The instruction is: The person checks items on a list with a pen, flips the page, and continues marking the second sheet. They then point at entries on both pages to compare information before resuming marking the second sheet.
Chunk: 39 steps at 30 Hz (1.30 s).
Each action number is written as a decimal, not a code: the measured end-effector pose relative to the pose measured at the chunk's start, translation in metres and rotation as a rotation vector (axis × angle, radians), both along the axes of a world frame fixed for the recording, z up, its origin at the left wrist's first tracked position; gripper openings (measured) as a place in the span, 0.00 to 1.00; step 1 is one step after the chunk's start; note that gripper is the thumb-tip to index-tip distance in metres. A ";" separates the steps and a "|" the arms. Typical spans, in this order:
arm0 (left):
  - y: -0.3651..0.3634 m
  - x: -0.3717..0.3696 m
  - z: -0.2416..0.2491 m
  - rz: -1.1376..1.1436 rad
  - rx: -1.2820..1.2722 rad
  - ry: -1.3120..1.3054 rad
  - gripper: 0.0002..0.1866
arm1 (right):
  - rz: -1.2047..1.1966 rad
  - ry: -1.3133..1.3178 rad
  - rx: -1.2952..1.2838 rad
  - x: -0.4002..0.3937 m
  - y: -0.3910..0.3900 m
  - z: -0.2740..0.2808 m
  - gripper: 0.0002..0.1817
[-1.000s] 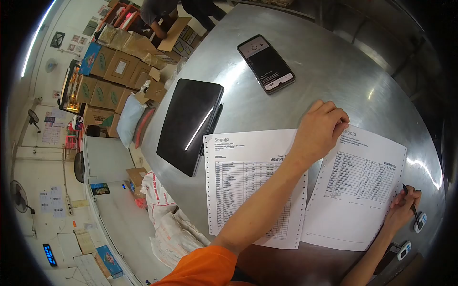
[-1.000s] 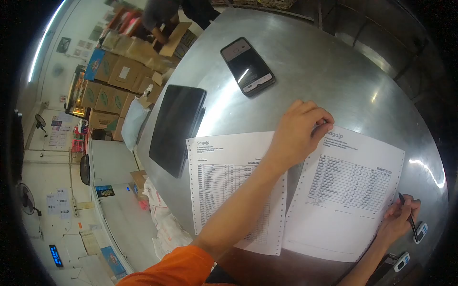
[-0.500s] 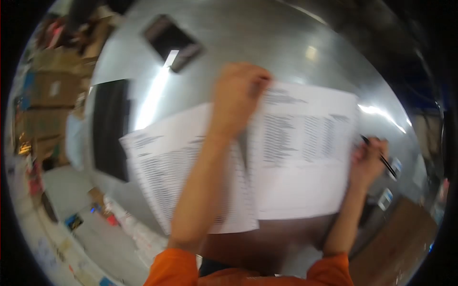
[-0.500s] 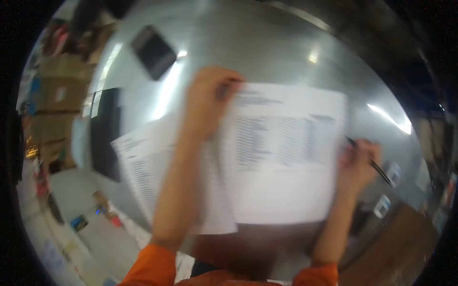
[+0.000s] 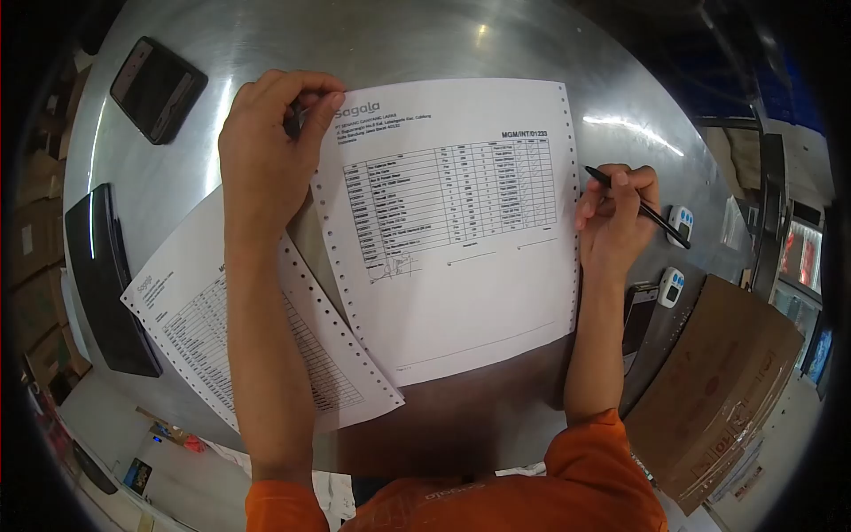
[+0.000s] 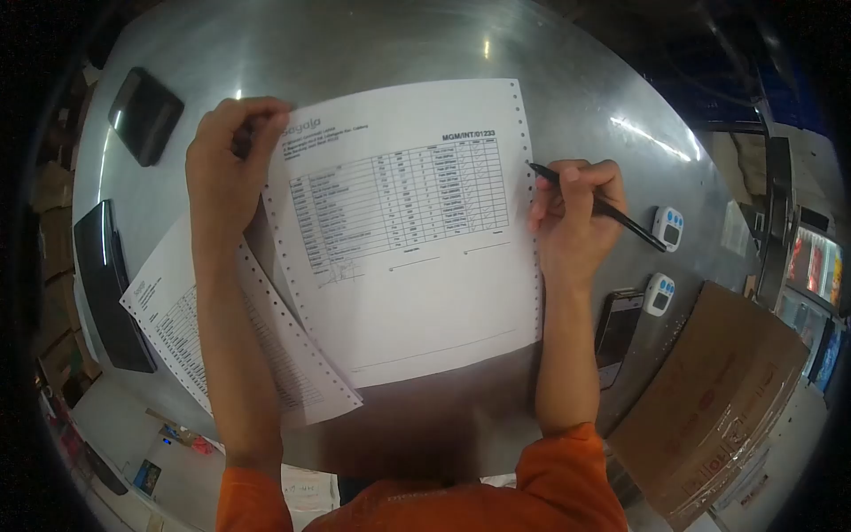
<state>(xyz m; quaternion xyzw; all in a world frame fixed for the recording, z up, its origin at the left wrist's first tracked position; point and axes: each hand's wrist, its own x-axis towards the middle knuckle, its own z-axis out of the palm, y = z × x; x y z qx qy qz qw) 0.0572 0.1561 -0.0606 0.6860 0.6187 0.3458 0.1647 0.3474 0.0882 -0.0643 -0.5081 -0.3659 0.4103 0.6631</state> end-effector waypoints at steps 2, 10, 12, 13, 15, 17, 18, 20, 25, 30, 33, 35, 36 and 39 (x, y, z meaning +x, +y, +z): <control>0.000 -0.001 -0.001 -0.029 0.007 0.004 0.06 | 0.010 -0.002 0.006 0.001 0.000 0.000 0.10; 0.000 0.001 0.000 -0.002 -0.003 0.011 0.05 | 0.013 0.000 0.024 0.002 0.001 -0.002 0.10; -0.001 0.001 0.000 0.008 -0.021 0.003 0.04 | 0.022 -0.007 0.032 0.003 0.001 -0.003 0.09; -0.001 0.001 0.000 0.001 -0.012 0.012 0.04 | 0.023 -0.005 0.029 0.002 0.001 -0.003 0.09; 0.000 0.000 0.000 -0.003 -0.004 0.023 0.04 | 0.020 -0.017 0.035 0.002 0.001 -0.003 0.09; 0.000 0.001 -0.001 0.002 0.002 0.011 0.04 | 0.015 -0.016 0.030 0.002 0.001 -0.002 0.09; 0.000 0.001 -0.001 0.004 0.000 0.014 0.04 | 0.009 -0.017 0.027 0.001 0.001 -0.002 0.09; 0.000 0.001 -0.001 -0.003 0.014 -0.001 0.04 | 0.011 -0.013 0.027 0.002 0.001 -0.003 0.09; 0.001 -0.003 -0.002 -0.016 0.022 0.007 0.05 | 0.007 -0.026 0.027 0.001 0.003 -0.004 0.09; 0.002 -0.003 -0.003 -0.019 0.023 0.000 0.05 | 0.005 -0.029 0.019 0.000 0.002 -0.003 0.10; 0.002 -0.003 -0.004 -0.024 0.042 0.033 0.05 | 0.007 -0.032 0.012 0.000 0.002 -0.003 0.10; 0.001 -0.003 -0.003 -0.021 0.030 0.020 0.05 | 0.008 -0.029 0.016 0.000 0.002 -0.003 0.10; 0.001 -0.003 -0.003 -0.021 0.030 0.021 0.05 | 0.010 -0.025 0.021 0.000 0.002 -0.003 0.10; 0.002 -0.003 -0.002 -0.014 0.013 0.020 0.05 | -0.003 -0.034 0.017 -0.001 0.002 -0.003 0.10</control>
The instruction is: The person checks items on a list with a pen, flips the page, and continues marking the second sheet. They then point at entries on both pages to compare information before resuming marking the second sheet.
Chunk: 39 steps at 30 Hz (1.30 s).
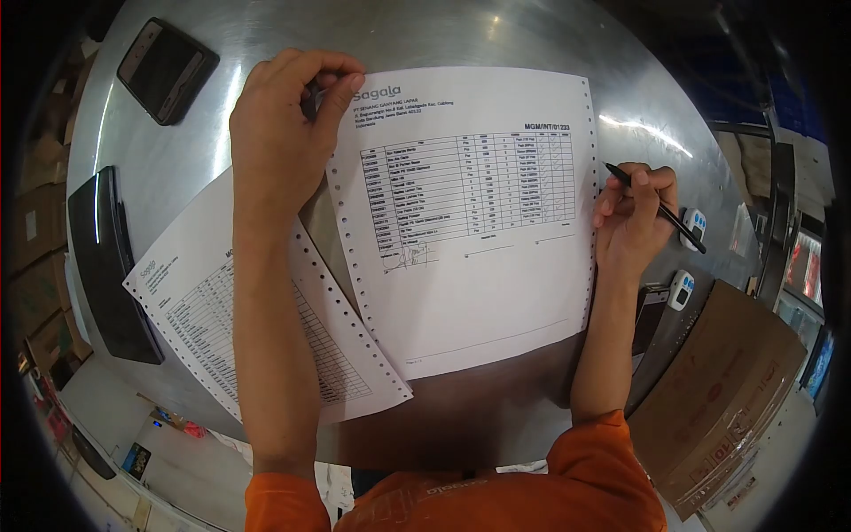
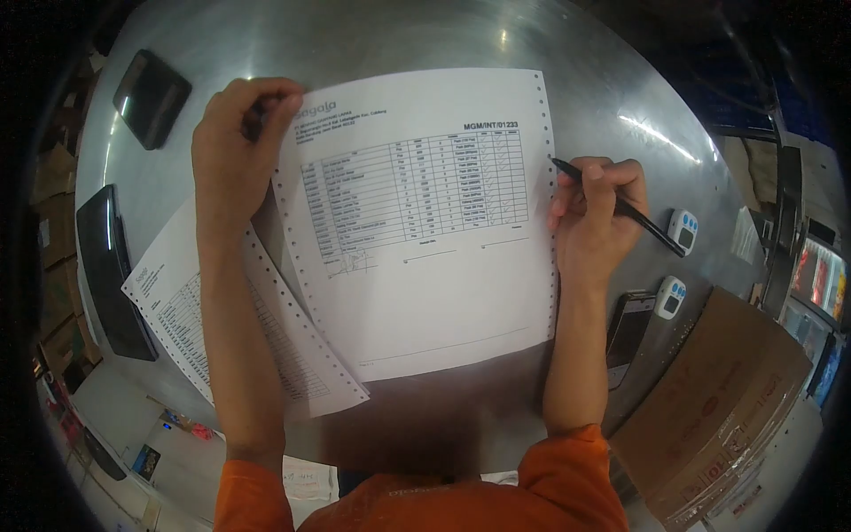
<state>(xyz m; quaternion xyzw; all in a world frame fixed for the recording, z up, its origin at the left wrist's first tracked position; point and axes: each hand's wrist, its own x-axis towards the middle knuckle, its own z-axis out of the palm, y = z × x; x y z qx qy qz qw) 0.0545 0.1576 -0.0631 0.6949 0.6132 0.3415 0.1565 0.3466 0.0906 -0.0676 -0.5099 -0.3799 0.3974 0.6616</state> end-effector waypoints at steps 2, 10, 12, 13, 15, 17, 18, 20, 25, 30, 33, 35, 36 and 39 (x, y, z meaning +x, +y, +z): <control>0.000 0.000 0.000 0.006 0.010 0.009 0.05 | 0.008 -0.001 0.005 0.001 0.000 0.000 0.10; 0.000 0.000 0.000 0.006 0.018 0.010 0.05 | 0.008 -0.001 0.004 -0.001 0.000 0.001 0.10; -0.001 0.003 0.001 0.008 -0.004 -0.004 0.04 | 0.016 -0.015 0.003 0.001 -0.003 0.001 0.10; -0.002 0.003 0.001 0.009 0.002 -0.002 0.04 | 0.013 -0.021 0.003 0.002 -0.003 0.001 0.10; -0.001 0.004 0.001 0.008 0.009 -0.009 0.04 | 0.020 0.000 0.015 0.002 -0.002 0.001 0.10; -0.002 0.004 0.001 0.019 -0.005 -0.023 0.04 | 0.020 -0.008 0.012 0.002 -0.002 0.001 0.10; -0.002 0.004 0.001 0.018 -0.004 -0.028 0.04 | 0.024 -0.008 0.011 0.001 -0.001 0.001 0.09; -0.002 0.004 0.001 0.014 -0.013 -0.018 0.05 | 0.026 -0.015 0.013 0.001 -0.001 0.001 0.09; -0.002 0.004 0.002 0.017 -0.029 -0.024 0.05 | 0.026 -0.016 0.007 0.000 -0.002 0.003 0.09; -0.002 0.004 0.002 -0.001 0.005 -0.021 0.04 | -0.051 -0.127 0.047 -0.010 -0.004 0.006 0.09; -0.003 0.005 0.002 0.011 -0.020 -0.062 0.05 | 0.067 -0.286 0.012 -0.010 -0.014 0.014 0.09; -0.003 0.005 0.003 0.018 -0.019 -0.020 0.05 | 0.097 -0.353 -0.003 -0.009 -0.014 0.008 0.09; -0.003 0.005 0.002 0.013 -0.020 -0.032 0.05 | 0.130 -0.403 -0.018 -0.008 -0.014 0.004 0.08; -0.002 0.004 0.001 0.009 -0.020 0.008 0.06 | 0.123 -0.400 -0.082 -0.006 -0.015 0.001 0.09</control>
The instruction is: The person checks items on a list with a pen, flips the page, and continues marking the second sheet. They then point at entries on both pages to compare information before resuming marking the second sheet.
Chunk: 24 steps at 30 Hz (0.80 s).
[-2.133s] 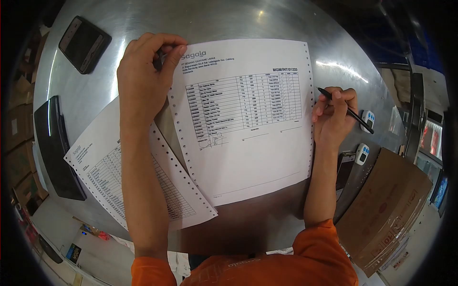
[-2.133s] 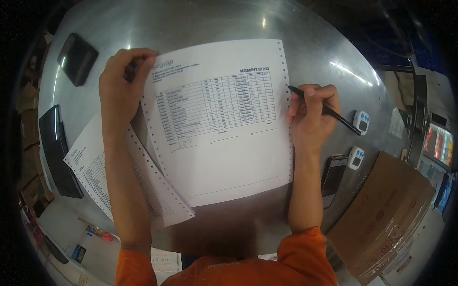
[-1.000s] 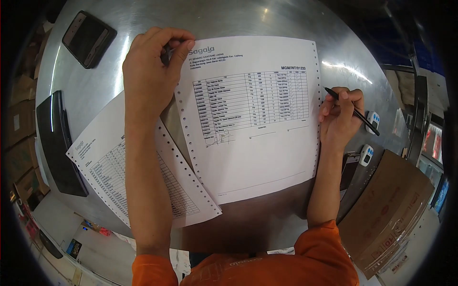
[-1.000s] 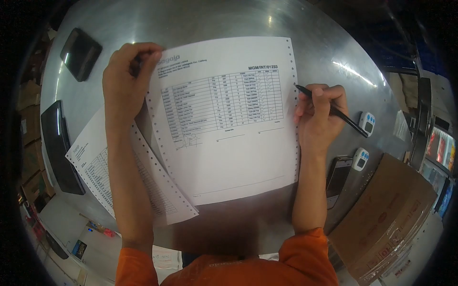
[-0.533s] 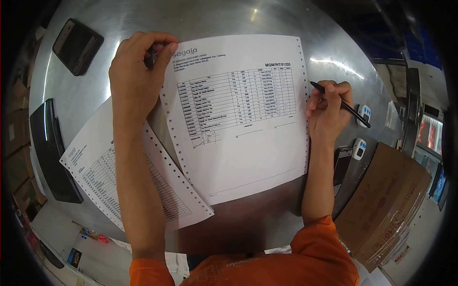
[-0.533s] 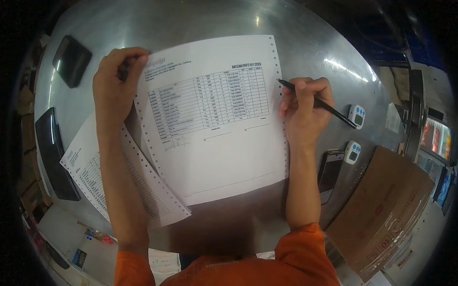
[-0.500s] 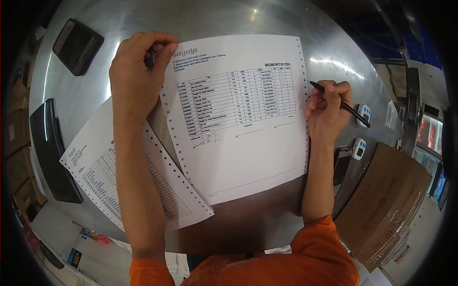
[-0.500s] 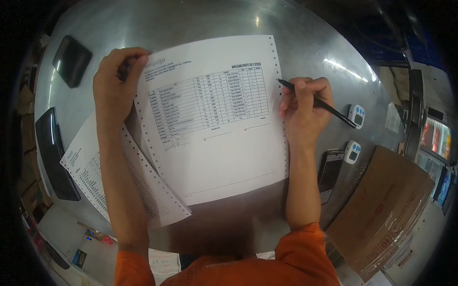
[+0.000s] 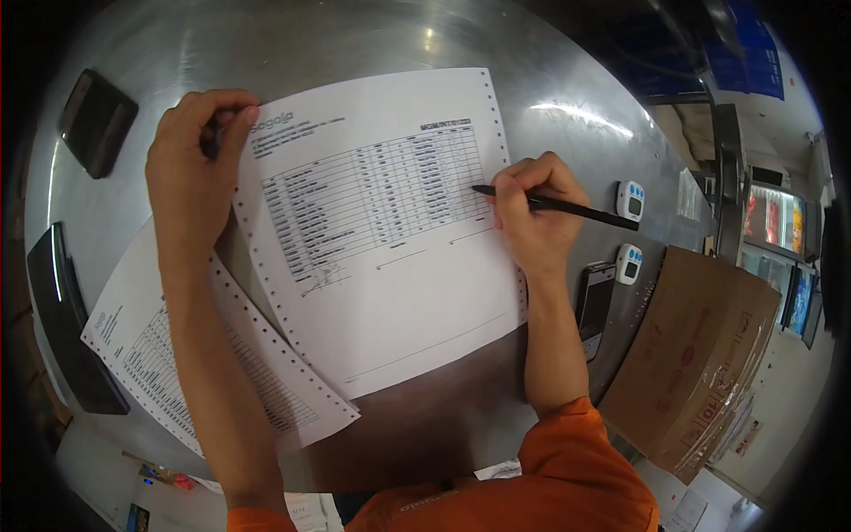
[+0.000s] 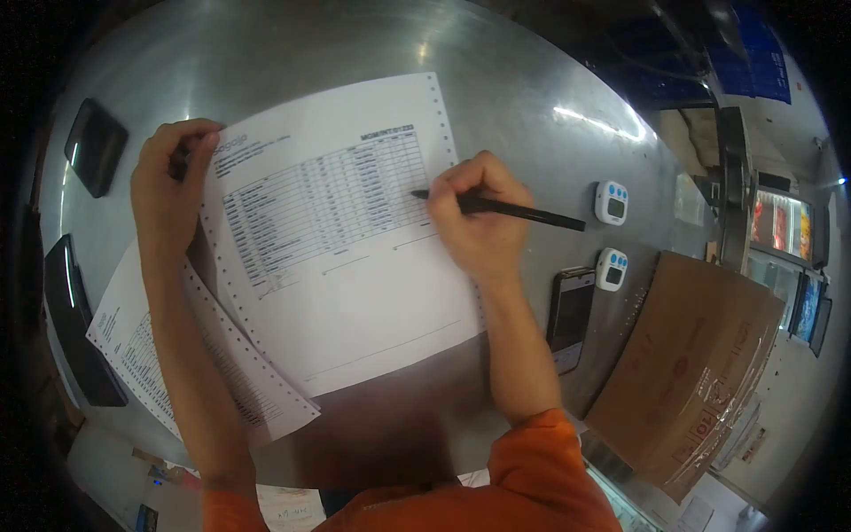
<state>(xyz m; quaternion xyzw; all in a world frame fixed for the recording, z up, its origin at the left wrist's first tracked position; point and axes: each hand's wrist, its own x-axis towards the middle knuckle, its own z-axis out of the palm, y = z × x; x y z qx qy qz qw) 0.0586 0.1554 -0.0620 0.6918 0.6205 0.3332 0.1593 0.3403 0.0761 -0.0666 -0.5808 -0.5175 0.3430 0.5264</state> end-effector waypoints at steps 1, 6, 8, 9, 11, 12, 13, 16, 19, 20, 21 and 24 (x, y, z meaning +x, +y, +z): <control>0.000 0.001 0.000 -0.004 0.002 -0.008 0.06 | -0.001 0.007 -0.019 0.000 0.001 0.000 0.09; -0.001 0.003 0.001 0.050 -0.069 0.005 0.07 | 0.010 -0.056 -0.003 -0.002 0.003 0.001 0.09; 0.000 0.002 -0.002 0.047 -0.065 0.004 0.07 | 0.004 -0.046 -0.003 -0.003 0.004 0.000 0.09; 0.000 0.002 -0.003 0.046 -0.060 0.005 0.07 | 0.005 -0.076 0.014 -0.003 0.004 -0.001 0.10; 0.000 0.002 -0.003 0.050 -0.067 0.006 0.07 | 0.006 -0.106 0.028 -0.004 0.005 -0.002 0.10; 0.000 0.002 -0.003 0.054 -0.073 0.006 0.07 | 0.013 -0.118 0.037 -0.004 0.006 -0.001 0.10; 0.000 0.002 -0.004 0.052 -0.077 0.006 0.07 | 0.019 -0.130 0.047 -0.004 0.005 0.000 0.10; 0.001 0.002 -0.005 0.064 -0.073 -0.017 0.07 | 0.033 -0.164 0.063 -0.002 0.005 -0.001 0.10; 0.000 0.002 -0.004 0.049 -0.064 0.000 0.08 | 0.001 -0.218 0.057 -0.001 0.003 -0.002 0.10; 0.001 0.001 -0.005 0.044 -0.058 -0.005 0.07 | 0.000 -0.218 0.059 -0.001 0.003 -0.001 0.10; 0.001 0.000 -0.006 0.040 -0.050 -0.010 0.07 | -0.034 -0.106 0.083 0.000 0.002 -0.001 0.10; 0.001 0.001 -0.005 0.028 -0.044 -0.006 0.07 | -0.135 0.243 0.106 0.011 0.003 0.002 0.10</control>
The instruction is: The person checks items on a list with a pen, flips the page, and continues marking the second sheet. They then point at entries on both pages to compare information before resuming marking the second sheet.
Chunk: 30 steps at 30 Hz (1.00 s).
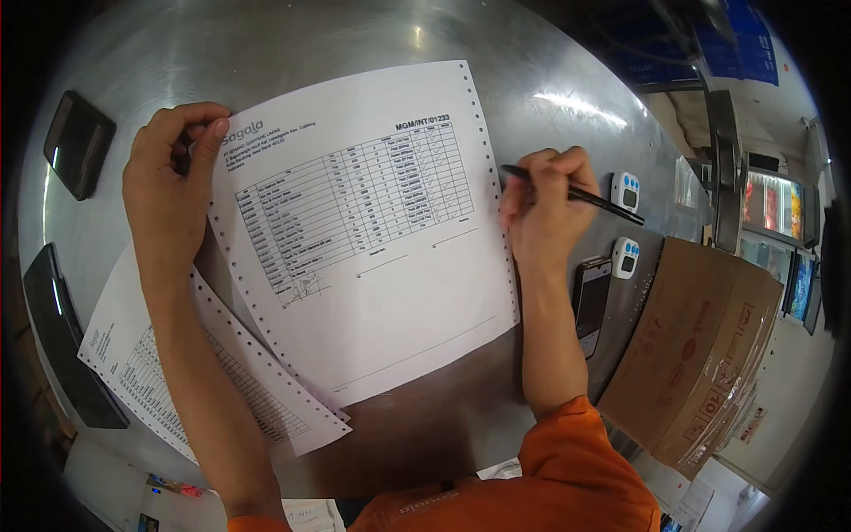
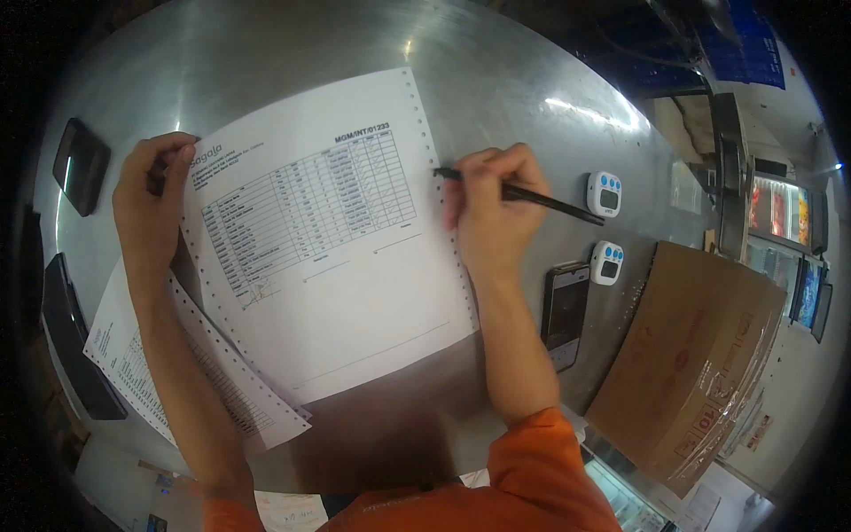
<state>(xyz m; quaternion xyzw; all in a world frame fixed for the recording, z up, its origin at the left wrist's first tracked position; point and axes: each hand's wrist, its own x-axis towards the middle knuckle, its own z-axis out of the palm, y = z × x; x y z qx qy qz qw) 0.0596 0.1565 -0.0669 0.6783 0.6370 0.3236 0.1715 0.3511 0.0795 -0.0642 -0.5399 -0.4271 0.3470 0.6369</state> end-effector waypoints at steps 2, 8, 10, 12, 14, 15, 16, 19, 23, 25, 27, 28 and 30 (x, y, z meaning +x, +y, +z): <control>-0.001 0.002 0.004 0.018 -0.022 0.005 0.07 | -0.101 0.264 0.023 0.001 0.003 0.000 0.10; -0.001 0.002 0.005 0.012 0.008 0.004 0.06 | -0.010 0.178 -0.005 0.004 0.002 0.000 0.10; -0.002 0.001 0.007 0.022 0.014 0.008 0.06 | 0.005 0.166 -0.003 0.003 0.001 -0.001 0.10; -0.001 0.001 0.009 -0.004 0.005 -0.011 0.05 | 0.018 0.154 0.001 0.003 0.001 -0.001 0.10; -0.001 0.001 0.009 -0.007 0.009 -0.017 0.05 | 0.016 0.136 -0.007 0.002 0.001 0.000 0.10; -0.001 0.000 0.009 -0.019 0.010 -0.029 0.06 | 0.023 0.141 -0.004 0.001 0.001 0.000 0.10; -0.001 0.000 0.009 -0.014 0.012 -0.025 0.06 | 0.011 0.122 -0.015 0.000 0.001 0.001 0.10; -0.001 -0.001 0.008 -0.023 0.015 -0.027 0.06 | 0.007 0.105 -0.024 0.000 0.001 0.001 0.10; 0.000 -0.001 0.009 -0.036 0.048 -0.036 0.05 | 0.021 0.105 -0.010 0.002 0.002 -0.002 0.10; 0.000 0.000 0.010 -0.030 0.045 -0.047 0.04 | 0.013 0.109 -0.022 0.000 0.001 0.000 0.10; 0.000 0.000 0.010 -0.030 0.060 -0.050 0.04 | 0.006 0.111 -0.035 -0.001 0.001 0.001 0.10; 0.000 0.000 0.010 -0.028 0.061 -0.049 0.04 | 0.012 0.103 -0.033 0.000 0.001 0.000 0.10; 0.000 0.000 0.011 -0.035 0.062 -0.047 0.04 | 0.025 0.099 -0.030 0.001 0.001 0.001 0.11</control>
